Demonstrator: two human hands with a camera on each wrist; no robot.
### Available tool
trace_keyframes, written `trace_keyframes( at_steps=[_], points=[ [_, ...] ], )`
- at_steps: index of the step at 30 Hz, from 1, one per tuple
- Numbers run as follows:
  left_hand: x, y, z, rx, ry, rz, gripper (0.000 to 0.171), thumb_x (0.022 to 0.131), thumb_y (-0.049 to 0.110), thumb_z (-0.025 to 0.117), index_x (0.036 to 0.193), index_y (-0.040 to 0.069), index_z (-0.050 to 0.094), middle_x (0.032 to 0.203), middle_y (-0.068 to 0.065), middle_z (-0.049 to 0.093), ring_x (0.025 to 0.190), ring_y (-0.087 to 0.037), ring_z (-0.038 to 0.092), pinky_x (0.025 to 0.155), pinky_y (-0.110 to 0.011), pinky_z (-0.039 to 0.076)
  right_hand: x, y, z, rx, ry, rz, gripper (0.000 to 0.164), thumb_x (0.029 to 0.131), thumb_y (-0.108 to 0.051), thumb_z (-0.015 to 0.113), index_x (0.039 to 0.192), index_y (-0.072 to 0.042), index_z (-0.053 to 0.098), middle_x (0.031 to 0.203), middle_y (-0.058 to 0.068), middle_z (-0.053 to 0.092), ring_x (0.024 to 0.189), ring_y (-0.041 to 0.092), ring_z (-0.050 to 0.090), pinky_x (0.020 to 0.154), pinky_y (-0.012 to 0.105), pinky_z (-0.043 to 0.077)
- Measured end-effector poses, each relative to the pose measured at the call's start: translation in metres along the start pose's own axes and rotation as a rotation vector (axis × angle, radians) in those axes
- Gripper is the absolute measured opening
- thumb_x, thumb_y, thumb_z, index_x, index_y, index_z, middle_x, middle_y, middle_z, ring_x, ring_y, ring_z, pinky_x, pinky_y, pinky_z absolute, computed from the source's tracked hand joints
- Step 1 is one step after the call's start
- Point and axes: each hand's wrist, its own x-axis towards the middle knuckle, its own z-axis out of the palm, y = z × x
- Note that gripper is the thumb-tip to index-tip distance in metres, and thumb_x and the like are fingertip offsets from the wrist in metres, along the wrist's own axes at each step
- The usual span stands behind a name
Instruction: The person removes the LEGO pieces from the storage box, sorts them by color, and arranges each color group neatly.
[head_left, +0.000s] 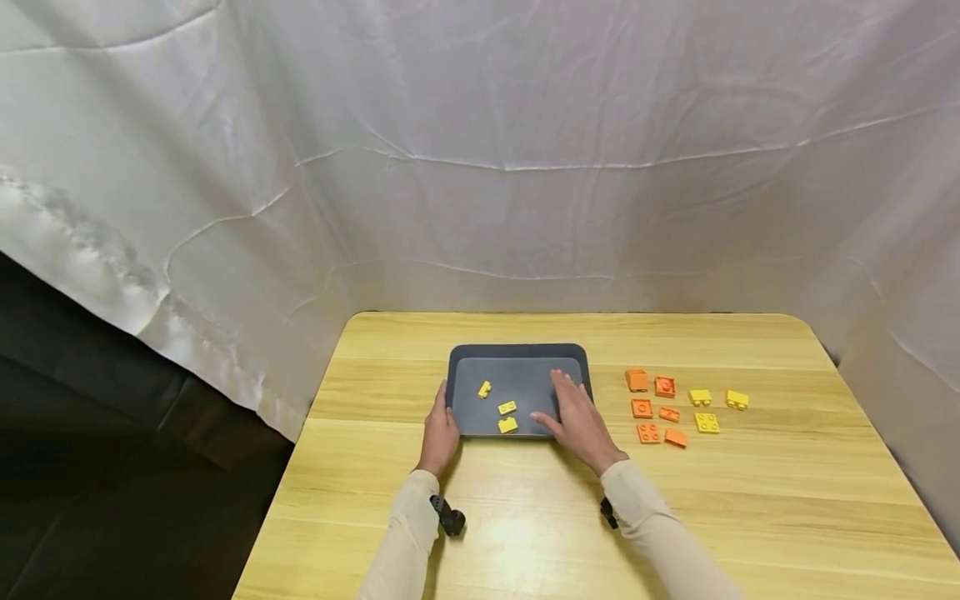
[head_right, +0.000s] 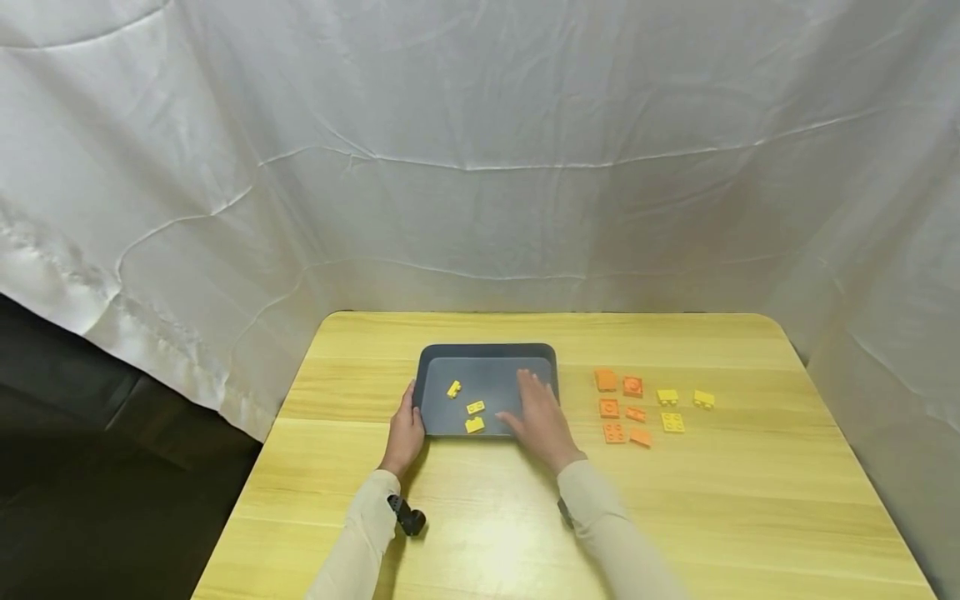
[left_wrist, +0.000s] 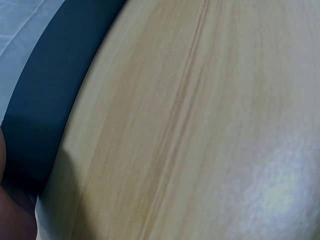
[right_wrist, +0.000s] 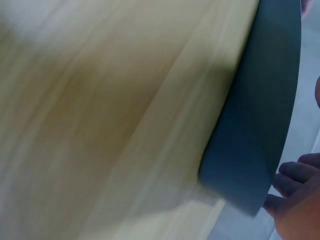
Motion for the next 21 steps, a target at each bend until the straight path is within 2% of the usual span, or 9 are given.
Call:
trace_keyframes(
  at_steps=[6,15,21],
  points=[
    [0.000,0.000,0.000,-0.012,-0.004,0.002,0.053,0.108,-0.007,0.035,0.160,-0.008,0.027,0.161,-0.028,0.035,0.148,-0.043,0.036,0.123,-0.054,0.032,0.007,-0.014,0.012,0.015,-0.032,-0.022,0.088,0.097,-0.039,0.073,0.156,0.012,0.032,0.158,0.031,0.038,0.147,0.046,0.036,0.124,0.062,0.024],
    [0.001,-0.002,0.000,-0.003,-0.008,0.000,0.053,0.108,-0.006,0.036,0.160,-0.007,0.026,0.161,-0.027,0.036,0.147,-0.043,0.037,0.122,-0.054,0.033,0.014,-0.031,0.027,0.044,-0.028,-0.041,0.083,0.097,-0.034,0.074,0.153,0.014,0.036,0.154,0.033,0.042,0.144,0.046,0.041,0.122,0.063,0.029],
    [0.000,0.000,0.000,0.003,0.010,0.027,0.053,0.107,-0.008,0.037,0.159,-0.010,0.028,0.158,-0.031,0.038,0.144,-0.046,0.040,0.120,-0.058,0.035,0.019,-0.041,0.036,0.044,-0.007,-0.040,0.080,0.095,-0.033,0.077,0.149,0.014,0.043,0.148,0.035,0.048,0.130,0.046,0.057,0.118,0.062,0.036]
  ],
)
